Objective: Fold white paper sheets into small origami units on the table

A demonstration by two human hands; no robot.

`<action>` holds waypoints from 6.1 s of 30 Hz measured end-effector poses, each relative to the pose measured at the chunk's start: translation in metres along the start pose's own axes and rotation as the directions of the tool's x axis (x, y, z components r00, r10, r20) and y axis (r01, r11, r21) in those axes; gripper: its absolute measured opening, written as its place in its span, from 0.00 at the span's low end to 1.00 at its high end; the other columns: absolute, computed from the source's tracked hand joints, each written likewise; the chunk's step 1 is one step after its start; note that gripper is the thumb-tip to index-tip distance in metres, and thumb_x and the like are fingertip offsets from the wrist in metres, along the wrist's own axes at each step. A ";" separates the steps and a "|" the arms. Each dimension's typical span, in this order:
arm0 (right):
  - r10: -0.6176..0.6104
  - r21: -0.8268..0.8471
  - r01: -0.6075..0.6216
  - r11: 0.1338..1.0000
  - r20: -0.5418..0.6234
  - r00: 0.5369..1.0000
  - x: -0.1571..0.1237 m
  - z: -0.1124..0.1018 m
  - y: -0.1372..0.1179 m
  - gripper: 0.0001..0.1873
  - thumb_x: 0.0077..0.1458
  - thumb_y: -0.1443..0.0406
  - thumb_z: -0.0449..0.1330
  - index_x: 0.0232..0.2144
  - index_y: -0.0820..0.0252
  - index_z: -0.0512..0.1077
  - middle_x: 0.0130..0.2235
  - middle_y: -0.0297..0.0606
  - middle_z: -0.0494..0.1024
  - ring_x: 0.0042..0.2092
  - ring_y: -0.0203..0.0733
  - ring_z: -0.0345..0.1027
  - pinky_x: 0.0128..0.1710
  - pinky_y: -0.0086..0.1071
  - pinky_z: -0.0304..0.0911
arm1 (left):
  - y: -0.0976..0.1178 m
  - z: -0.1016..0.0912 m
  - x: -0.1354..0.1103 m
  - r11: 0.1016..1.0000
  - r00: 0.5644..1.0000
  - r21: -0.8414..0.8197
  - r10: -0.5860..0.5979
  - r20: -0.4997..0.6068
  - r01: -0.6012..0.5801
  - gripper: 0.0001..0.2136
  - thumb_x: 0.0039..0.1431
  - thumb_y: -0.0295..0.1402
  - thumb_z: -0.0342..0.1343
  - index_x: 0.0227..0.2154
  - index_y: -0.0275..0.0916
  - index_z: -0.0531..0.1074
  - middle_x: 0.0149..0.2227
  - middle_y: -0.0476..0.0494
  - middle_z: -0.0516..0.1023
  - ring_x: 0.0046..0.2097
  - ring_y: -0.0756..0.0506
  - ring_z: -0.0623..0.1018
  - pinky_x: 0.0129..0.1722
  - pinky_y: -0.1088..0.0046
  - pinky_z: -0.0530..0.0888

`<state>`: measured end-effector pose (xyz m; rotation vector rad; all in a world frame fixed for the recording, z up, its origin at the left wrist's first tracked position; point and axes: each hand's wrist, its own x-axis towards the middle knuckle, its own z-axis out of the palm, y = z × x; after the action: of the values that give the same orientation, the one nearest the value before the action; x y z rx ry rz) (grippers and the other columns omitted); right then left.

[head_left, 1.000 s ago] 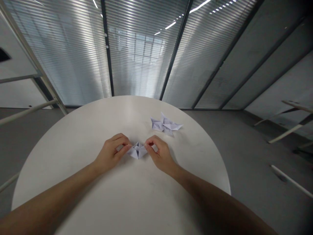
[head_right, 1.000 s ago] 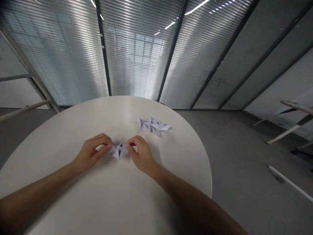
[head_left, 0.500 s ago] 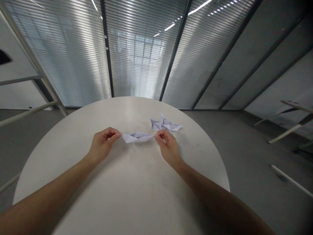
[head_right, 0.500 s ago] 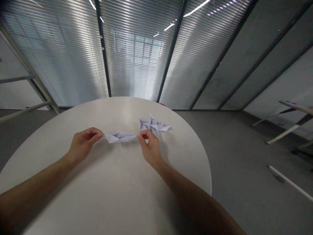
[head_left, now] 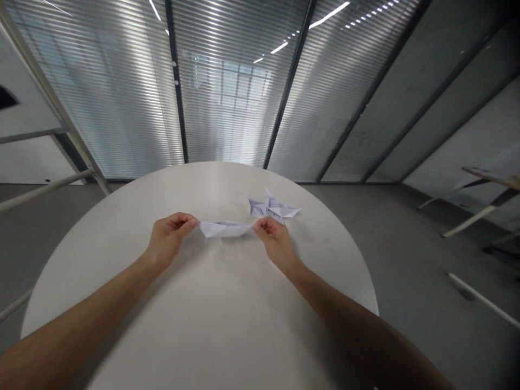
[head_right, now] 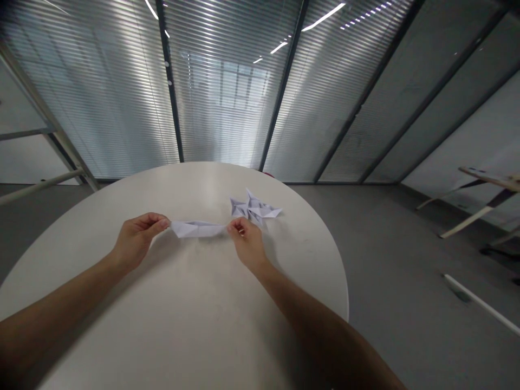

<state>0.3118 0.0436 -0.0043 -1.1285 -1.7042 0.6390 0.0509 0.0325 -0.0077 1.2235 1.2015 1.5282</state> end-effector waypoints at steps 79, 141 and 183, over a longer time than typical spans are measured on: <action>-0.092 -0.267 0.542 0.797 0.832 0.547 -0.100 -0.055 -0.050 0.53 0.49 0.41 0.54 0.65 0.63 0.41 0.66 0.50 0.43 0.67 0.52 0.35 0.65 0.47 0.28 | 0.038 -0.021 -0.113 0.335 0.434 0.459 -0.150 0.888 -0.823 0.46 0.53 0.60 0.45 0.65 0.41 0.29 0.66 0.35 0.35 0.66 0.34 0.43 0.63 0.50 0.41; -0.156 0.034 0.153 0.988 0.098 0.983 -0.021 -0.005 -0.028 0.07 0.57 0.69 0.52 0.33 0.57 0.71 0.37 0.36 0.70 0.35 0.35 0.67 0.29 0.25 0.69 | 0.016 0.048 -0.036 0.947 0.941 0.278 0.064 0.332 -0.162 0.17 0.63 0.41 0.45 0.51 0.38 0.65 0.44 0.42 0.74 0.33 0.50 0.71 0.36 0.71 0.69; -0.167 0.002 0.167 0.986 0.008 0.986 -0.042 0.026 -0.045 0.26 0.43 0.74 0.54 0.47 0.55 0.65 0.31 0.29 0.75 0.25 0.31 0.63 0.26 0.25 0.62 | 0.029 0.047 -0.053 0.085 0.577 0.616 0.471 0.668 -0.783 0.28 0.53 0.31 0.52 0.57 0.33 0.55 0.36 0.38 0.74 0.35 0.41 0.73 0.35 0.62 0.73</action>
<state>0.2744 -0.0116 0.0040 -0.9707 -1.7833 0.5408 0.1057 -0.0159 0.0130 2.9959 1.3410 1.0271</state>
